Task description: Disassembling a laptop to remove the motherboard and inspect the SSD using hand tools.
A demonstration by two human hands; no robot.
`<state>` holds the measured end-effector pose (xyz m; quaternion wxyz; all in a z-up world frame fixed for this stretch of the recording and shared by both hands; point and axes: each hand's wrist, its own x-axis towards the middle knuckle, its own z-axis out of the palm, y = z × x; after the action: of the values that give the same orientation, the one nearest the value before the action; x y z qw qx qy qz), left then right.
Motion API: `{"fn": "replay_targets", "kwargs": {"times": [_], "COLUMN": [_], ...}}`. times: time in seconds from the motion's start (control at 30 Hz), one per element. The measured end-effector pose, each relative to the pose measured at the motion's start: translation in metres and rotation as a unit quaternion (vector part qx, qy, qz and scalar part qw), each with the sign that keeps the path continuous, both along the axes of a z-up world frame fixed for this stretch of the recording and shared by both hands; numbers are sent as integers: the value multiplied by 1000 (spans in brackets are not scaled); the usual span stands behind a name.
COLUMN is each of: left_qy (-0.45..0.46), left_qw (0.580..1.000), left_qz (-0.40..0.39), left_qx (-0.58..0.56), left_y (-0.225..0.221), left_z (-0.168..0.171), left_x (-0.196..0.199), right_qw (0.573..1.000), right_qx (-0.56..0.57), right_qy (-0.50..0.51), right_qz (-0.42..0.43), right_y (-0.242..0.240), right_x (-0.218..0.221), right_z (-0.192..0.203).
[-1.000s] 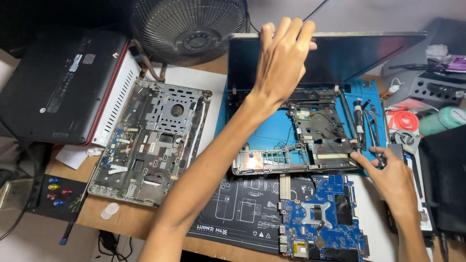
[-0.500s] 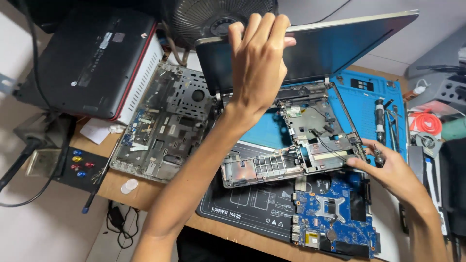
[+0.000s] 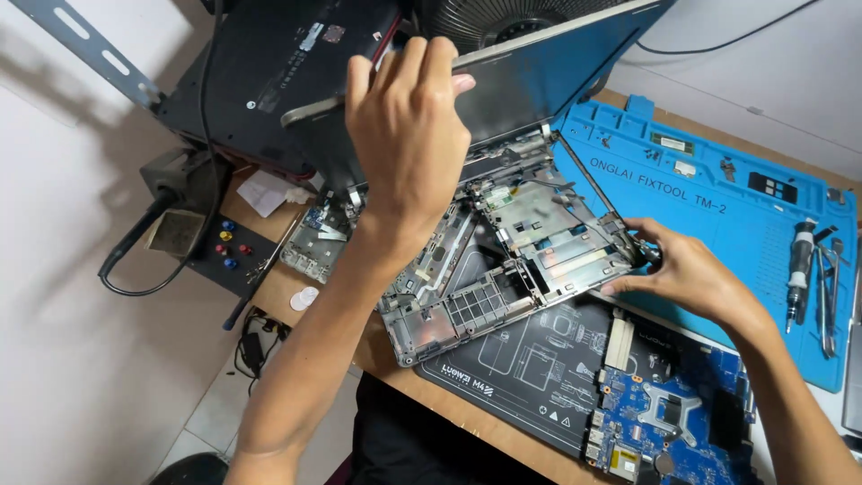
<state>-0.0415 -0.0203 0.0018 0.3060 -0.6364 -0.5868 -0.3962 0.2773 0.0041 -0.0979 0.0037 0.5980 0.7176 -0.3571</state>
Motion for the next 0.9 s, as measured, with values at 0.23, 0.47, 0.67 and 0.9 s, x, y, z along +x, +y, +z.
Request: {"fn": "replay_targets", "kwargs": {"times": [0.23,0.47,0.67,0.9], "left_qy": [12,42,51,50], "left_qw": [994,983,971,957], "left_qz": [89,172,231,281], "left_qx": [-61,-59,-38,-51], "left_y": [-18,-35,-43,-45], "left_z": [-1,0,-3,-8], "left_x": [-37,-61,-73,-72], "right_qw": [995,984,971,969], "right_qx": [22,12,18,86], "right_qy": [63,99,155,143], "right_qz": [80,150,180,179], "right_y": [49,81,99,111], "right_x": [-38,-74,-99,-113], "right_z": [3,6,-1,-7]}}
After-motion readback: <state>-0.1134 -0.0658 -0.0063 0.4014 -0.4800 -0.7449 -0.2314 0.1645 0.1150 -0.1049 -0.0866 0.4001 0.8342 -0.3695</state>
